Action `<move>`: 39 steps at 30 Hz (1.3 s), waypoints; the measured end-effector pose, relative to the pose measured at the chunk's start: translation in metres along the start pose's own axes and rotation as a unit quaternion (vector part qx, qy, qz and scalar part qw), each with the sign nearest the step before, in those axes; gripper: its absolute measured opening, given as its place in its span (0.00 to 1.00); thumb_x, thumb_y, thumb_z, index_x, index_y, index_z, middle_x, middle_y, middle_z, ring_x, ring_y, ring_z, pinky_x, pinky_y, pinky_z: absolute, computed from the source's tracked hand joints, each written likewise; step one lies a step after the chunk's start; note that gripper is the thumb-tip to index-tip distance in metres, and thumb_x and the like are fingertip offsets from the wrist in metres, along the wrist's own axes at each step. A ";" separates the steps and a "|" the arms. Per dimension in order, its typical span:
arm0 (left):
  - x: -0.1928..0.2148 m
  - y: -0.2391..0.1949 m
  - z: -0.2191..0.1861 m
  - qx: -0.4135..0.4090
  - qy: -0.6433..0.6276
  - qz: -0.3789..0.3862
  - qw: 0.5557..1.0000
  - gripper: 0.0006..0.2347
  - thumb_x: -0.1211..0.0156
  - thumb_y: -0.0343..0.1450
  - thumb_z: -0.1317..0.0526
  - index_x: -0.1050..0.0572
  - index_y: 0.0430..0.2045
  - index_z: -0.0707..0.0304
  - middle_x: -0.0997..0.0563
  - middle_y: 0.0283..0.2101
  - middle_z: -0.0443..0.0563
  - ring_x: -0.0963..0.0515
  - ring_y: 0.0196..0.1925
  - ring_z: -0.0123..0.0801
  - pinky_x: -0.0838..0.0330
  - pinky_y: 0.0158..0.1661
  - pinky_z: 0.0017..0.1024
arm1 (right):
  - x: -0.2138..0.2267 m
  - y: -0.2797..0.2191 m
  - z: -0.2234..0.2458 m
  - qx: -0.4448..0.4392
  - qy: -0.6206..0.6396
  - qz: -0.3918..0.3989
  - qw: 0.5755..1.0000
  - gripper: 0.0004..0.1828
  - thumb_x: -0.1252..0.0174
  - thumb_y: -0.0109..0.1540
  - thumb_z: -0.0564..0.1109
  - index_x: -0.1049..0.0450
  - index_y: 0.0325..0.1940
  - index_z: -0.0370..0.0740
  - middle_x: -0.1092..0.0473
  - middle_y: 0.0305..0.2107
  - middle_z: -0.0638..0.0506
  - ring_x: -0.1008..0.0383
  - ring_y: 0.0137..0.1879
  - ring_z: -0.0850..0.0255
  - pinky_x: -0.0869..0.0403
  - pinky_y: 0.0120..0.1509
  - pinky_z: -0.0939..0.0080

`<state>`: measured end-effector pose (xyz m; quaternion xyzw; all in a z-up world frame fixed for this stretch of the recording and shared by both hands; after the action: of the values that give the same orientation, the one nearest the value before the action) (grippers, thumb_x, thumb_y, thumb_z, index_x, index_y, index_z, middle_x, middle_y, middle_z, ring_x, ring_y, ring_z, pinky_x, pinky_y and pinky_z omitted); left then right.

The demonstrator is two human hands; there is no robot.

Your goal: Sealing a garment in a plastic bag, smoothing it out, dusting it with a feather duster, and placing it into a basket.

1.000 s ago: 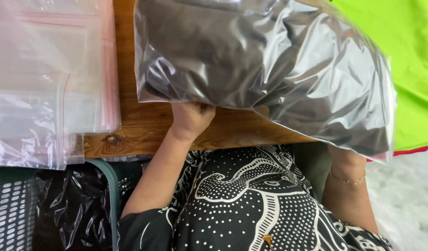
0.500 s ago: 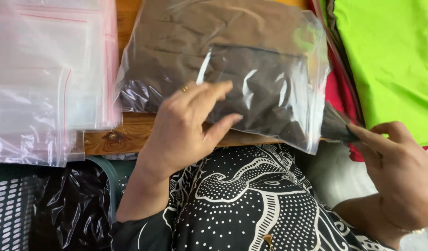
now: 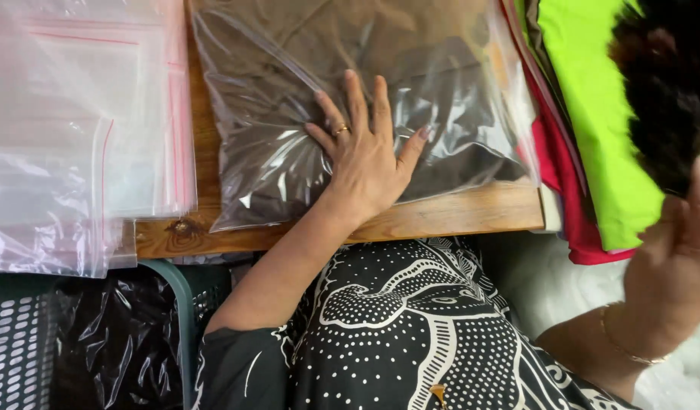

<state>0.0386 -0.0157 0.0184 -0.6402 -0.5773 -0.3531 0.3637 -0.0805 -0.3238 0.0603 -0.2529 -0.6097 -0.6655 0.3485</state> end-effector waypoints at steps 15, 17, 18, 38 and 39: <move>-0.009 -0.017 0.056 -0.009 0.167 -0.037 0.985 0.29 0.60 0.69 0.40 0.37 0.51 0.71 0.43 0.55 0.72 0.55 0.64 0.71 0.75 0.55 0.74 | -0.086 0.038 0.068 0.113 -0.078 0.250 0.958 0.24 0.48 0.57 0.44 0.30 0.59 0.54 0.39 0.30 0.47 0.29 0.24 0.44 0.30 0.29 0.46; -0.004 -0.017 0.054 -0.032 0.148 -0.092 0.984 0.35 0.61 0.70 0.39 0.50 0.64 0.71 0.61 0.67 0.71 0.67 0.66 0.72 0.72 0.55 0.74 | -0.081 0.050 0.026 -0.004 -0.076 0.283 0.956 0.23 0.49 0.60 0.44 0.31 0.61 0.50 0.40 0.31 0.40 0.32 0.27 0.34 0.32 0.30 0.39; -0.006 -0.017 0.054 -0.037 0.158 -0.092 0.983 0.35 0.62 0.70 0.38 0.50 0.64 0.71 0.61 0.67 0.72 0.67 0.66 0.73 0.72 0.55 0.74 | -0.082 0.047 0.002 -0.021 -0.092 0.270 0.958 0.22 0.49 0.62 0.43 0.28 0.61 0.50 0.38 0.31 0.40 0.31 0.29 0.37 0.32 0.33 0.41; -0.015 -0.016 0.034 -0.099 0.202 -0.102 0.969 0.34 0.69 0.71 0.36 0.47 0.63 0.66 0.55 0.67 0.71 0.60 0.67 0.72 0.68 0.57 0.72 | -0.080 0.082 0.073 0.044 -0.186 0.245 0.951 0.21 0.54 0.54 0.35 0.26 0.48 0.45 0.38 0.28 0.43 0.33 0.16 0.40 0.33 0.20 0.47; -0.016 -0.015 0.034 -0.094 0.206 -0.088 0.970 0.34 0.70 0.70 0.36 0.48 0.63 0.66 0.56 0.67 0.71 0.61 0.67 0.71 0.69 0.57 0.72 | -0.075 0.078 0.089 0.085 -0.162 0.217 0.959 0.22 0.52 0.56 0.38 0.26 0.53 0.48 0.38 0.29 0.44 0.33 0.18 0.42 0.34 0.19 0.47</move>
<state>0.0238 0.0078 -0.0113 -0.5315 -0.5081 -0.5610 0.3803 0.0190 -0.2254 0.0642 -0.4529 -0.6427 -0.4695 0.4019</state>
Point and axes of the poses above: each hand's wrist, its own y-axis towards the middle knuckle, its own x-axis out of the back of the hand, z = x × y, the point moved 4 cm from there along y, towards the middle knuckle
